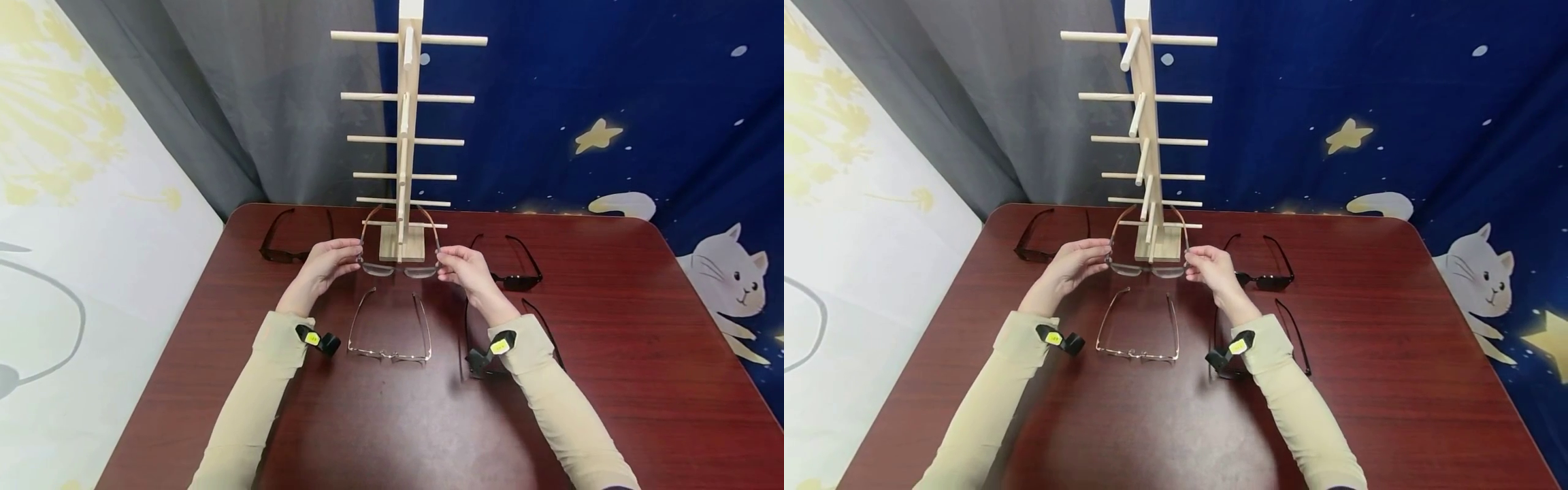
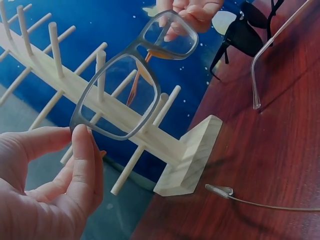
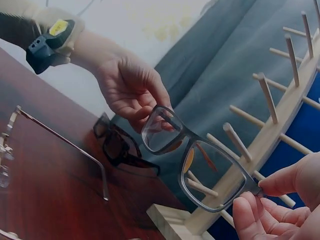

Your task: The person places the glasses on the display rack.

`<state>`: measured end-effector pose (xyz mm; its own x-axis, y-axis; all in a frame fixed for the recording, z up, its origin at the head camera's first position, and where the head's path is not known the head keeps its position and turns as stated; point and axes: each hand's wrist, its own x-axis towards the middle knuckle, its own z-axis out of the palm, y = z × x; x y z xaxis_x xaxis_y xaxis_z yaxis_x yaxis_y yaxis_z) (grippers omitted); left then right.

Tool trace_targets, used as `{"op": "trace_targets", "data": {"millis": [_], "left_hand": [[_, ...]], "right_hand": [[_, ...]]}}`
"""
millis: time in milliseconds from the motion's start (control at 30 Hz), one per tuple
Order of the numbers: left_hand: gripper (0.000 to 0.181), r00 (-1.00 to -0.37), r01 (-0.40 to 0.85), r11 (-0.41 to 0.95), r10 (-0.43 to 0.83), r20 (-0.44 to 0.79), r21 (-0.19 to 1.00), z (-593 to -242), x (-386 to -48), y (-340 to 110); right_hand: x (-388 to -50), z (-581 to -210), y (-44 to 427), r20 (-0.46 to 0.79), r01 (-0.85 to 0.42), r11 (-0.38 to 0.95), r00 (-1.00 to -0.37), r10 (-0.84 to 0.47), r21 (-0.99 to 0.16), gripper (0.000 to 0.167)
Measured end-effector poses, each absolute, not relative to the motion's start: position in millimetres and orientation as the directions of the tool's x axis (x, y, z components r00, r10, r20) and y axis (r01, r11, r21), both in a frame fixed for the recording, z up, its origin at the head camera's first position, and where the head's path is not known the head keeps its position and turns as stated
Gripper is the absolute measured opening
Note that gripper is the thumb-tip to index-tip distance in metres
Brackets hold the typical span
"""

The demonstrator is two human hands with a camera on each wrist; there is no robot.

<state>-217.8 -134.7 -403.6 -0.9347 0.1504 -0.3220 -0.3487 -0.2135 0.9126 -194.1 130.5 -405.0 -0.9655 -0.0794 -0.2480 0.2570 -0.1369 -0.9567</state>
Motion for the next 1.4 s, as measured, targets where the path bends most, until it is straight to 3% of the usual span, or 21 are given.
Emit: {"op": "trace_targets", "data": {"millis": [367, 600, 767, 967, 1100, 1400], "left_hand": [[0.038, -0.937, -0.344, -0.259, 0.030, -0.349, 0.903, -410.8, -240.3, -123.7], [0.038, -0.934, -0.337, -0.263, -0.026, -0.356, 0.904, -418.4, -248.0, -121.4], [0.036, -0.928, -0.347, -0.256, -0.045, -0.370, 0.902, -422.7, -251.0, -120.9], [0.034, -0.924, -0.355, -0.246, -0.058, -0.379, 0.902, -425.0, -251.5, -120.8], [0.032, -0.922, -0.358, -0.234, -0.064, -0.382, 0.904, -427.1, -251.7, -120.2], [0.035, -0.924, -0.357, -0.210, -0.062, -0.377, 0.910, -429.6, -252.9, -120.5]], "right_hand": [[-222.0, -412.0, 128.9, -0.298, 0.300, -0.158, -0.954, -0.037, -0.941, 0.033], [-230.4, -417.7, 127.0, -0.339, 0.338, -0.191, -0.940, -0.027, -0.922, 0.022], [-235.0, -422.1, 125.9, -0.351, 0.347, -0.200, -0.936, -0.018, -0.916, 0.029], [-237.6, -424.6, 124.6, -0.352, 0.346, -0.198, -0.936, -0.006, -0.917, 0.006], [-238.0, -425.1, 124.7, -0.354, 0.348, -0.196, -0.935, -0.007, -0.917, 0.006], [-238.4, -428.3, 124.1, -0.377, 0.372, -0.174, -0.926, -0.006, -0.912, 0.032]]}}
